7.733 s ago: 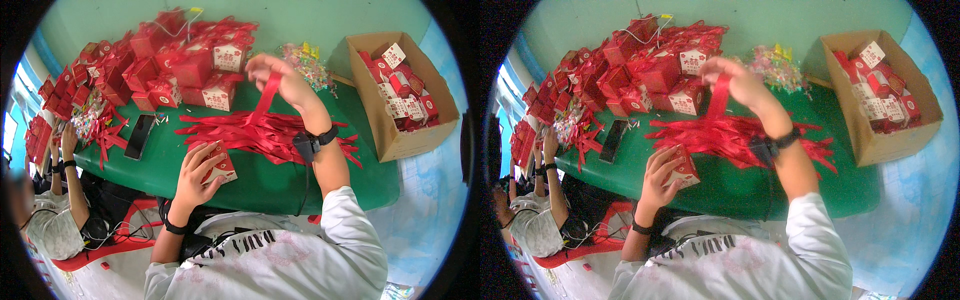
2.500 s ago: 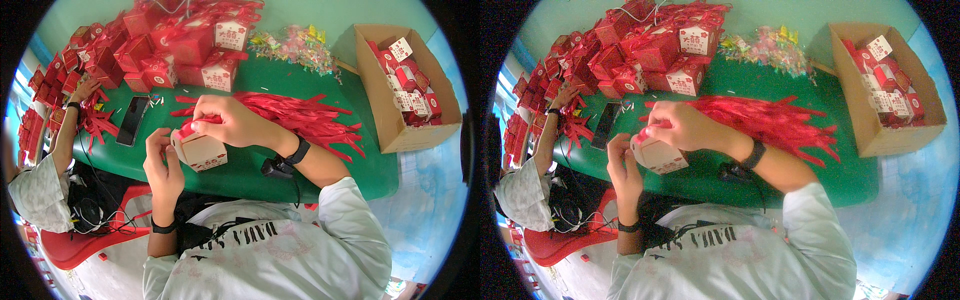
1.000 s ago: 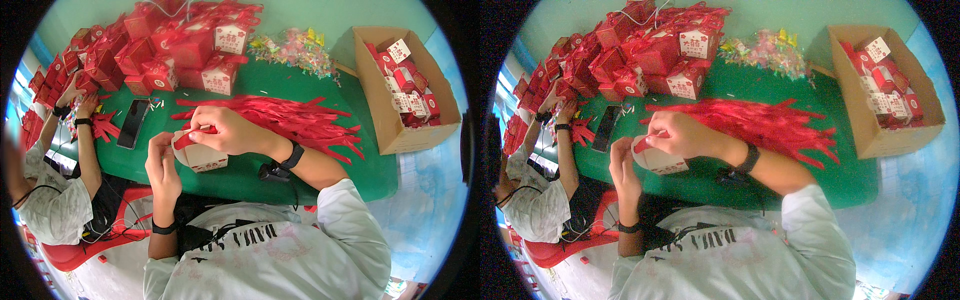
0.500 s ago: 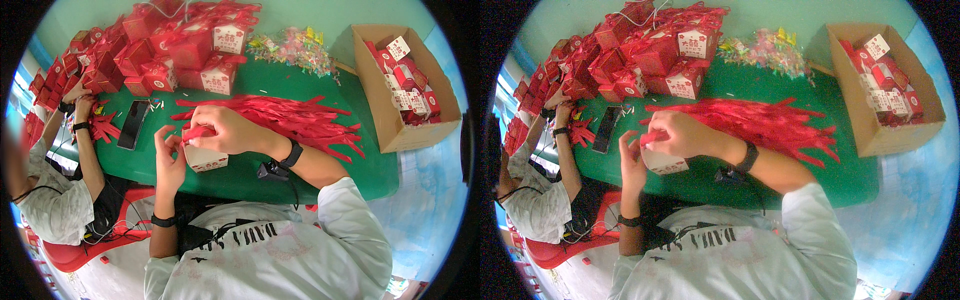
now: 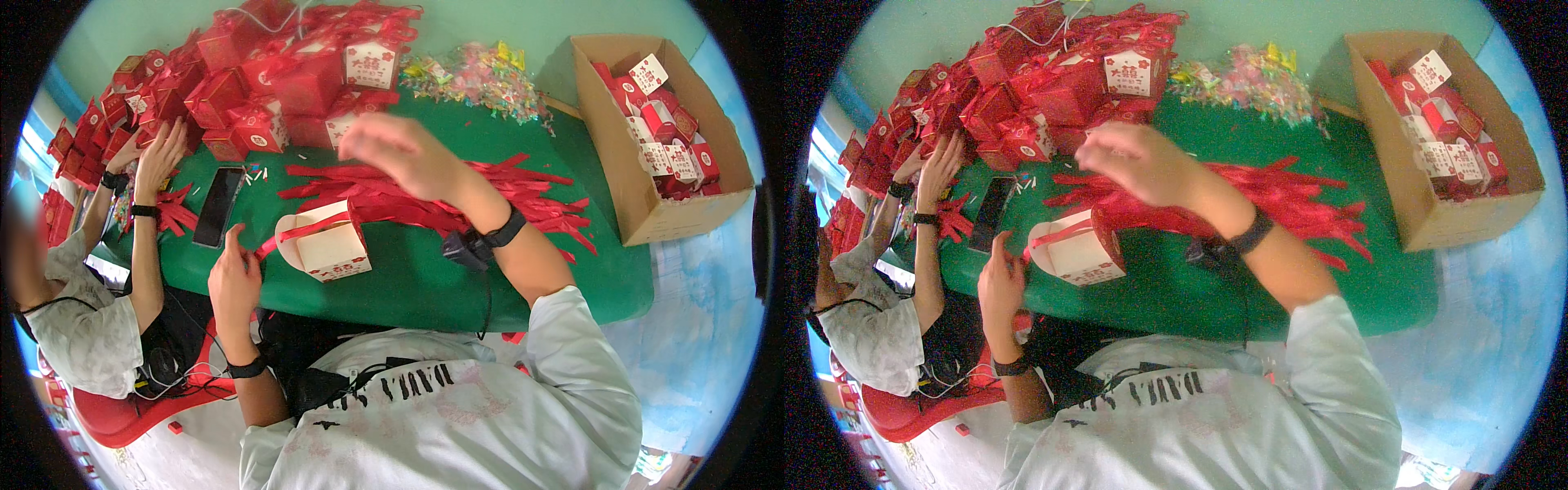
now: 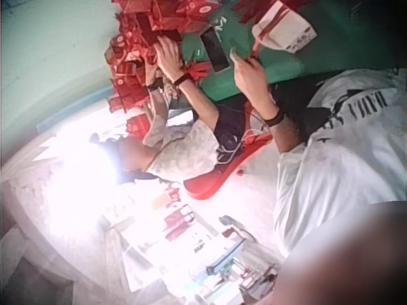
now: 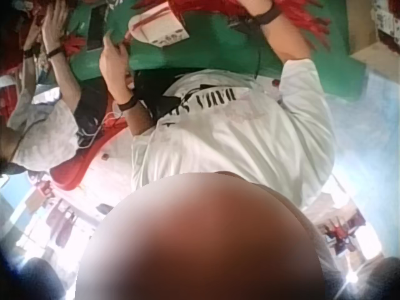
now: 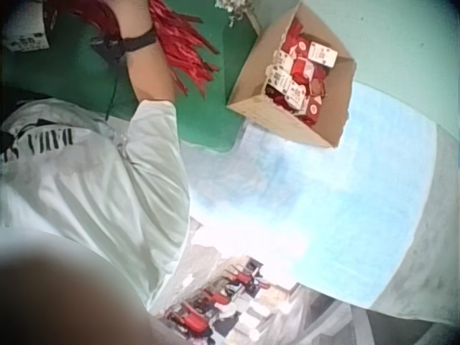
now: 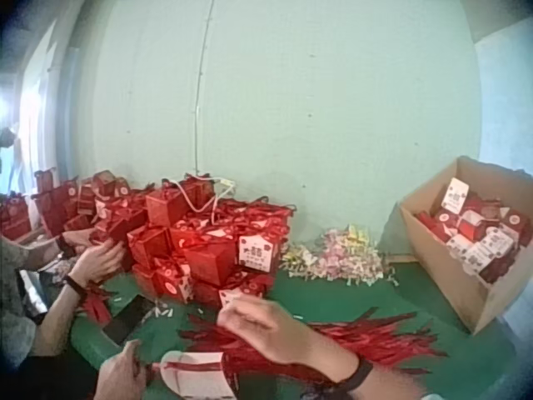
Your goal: The person fills small red boxes with colorful candies, closes the lids, and ties red ribbons around them. The finished boxes are placed into a cardboard carton on the table.
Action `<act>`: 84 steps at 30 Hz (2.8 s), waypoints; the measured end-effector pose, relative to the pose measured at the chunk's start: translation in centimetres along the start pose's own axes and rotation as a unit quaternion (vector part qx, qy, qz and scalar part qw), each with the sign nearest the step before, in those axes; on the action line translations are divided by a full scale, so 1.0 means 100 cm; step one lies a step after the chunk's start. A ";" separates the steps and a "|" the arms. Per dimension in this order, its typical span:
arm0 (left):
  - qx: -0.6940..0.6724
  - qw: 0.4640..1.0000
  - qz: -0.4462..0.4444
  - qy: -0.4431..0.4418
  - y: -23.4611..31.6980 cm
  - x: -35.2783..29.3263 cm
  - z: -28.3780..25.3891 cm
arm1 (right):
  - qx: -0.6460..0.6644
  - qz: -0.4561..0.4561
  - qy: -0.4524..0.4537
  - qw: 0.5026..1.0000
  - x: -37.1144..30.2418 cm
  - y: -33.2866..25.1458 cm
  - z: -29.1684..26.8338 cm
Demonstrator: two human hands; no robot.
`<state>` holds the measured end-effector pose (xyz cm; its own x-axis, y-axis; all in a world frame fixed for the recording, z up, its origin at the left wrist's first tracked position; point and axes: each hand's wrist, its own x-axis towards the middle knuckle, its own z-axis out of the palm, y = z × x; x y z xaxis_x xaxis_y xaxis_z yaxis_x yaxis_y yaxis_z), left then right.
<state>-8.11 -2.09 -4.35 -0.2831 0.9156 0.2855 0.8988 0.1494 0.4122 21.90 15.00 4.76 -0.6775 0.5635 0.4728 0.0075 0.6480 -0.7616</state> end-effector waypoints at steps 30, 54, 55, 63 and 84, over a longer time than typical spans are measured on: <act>-0.207 0.968 0.133 0.055 0.087 -0.011 0.002 | -0.163 0.041 -0.219 0.961 -0.016 -0.022 -0.017; -0.160 0.983 0.074 -0.041 0.058 -0.016 0.043 | -0.162 0.099 -0.145 0.971 -0.050 0.008 0.031; -0.149 0.983 0.091 -0.051 0.058 -0.018 0.041 | -0.148 0.102 -0.141 0.974 -0.053 0.010 0.029; -0.003 0.981 0.139 -0.132 0.062 -0.023 0.006 | -0.153 0.067 -0.123 0.978 -0.058 0.015 0.027; -0.140 0.965 0.214 -0.055 0.117 0.001 -0.033 | 0.005 0.260 -0.166 0.951 -0.045 -0.015 0.003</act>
<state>1.26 -1.46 3.36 0.1449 0.9075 0.3943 0.7953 -0.3439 0.4992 24.75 11.33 3.69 -0.7787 0.6131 -0.1334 0.3991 0.3201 -0.8592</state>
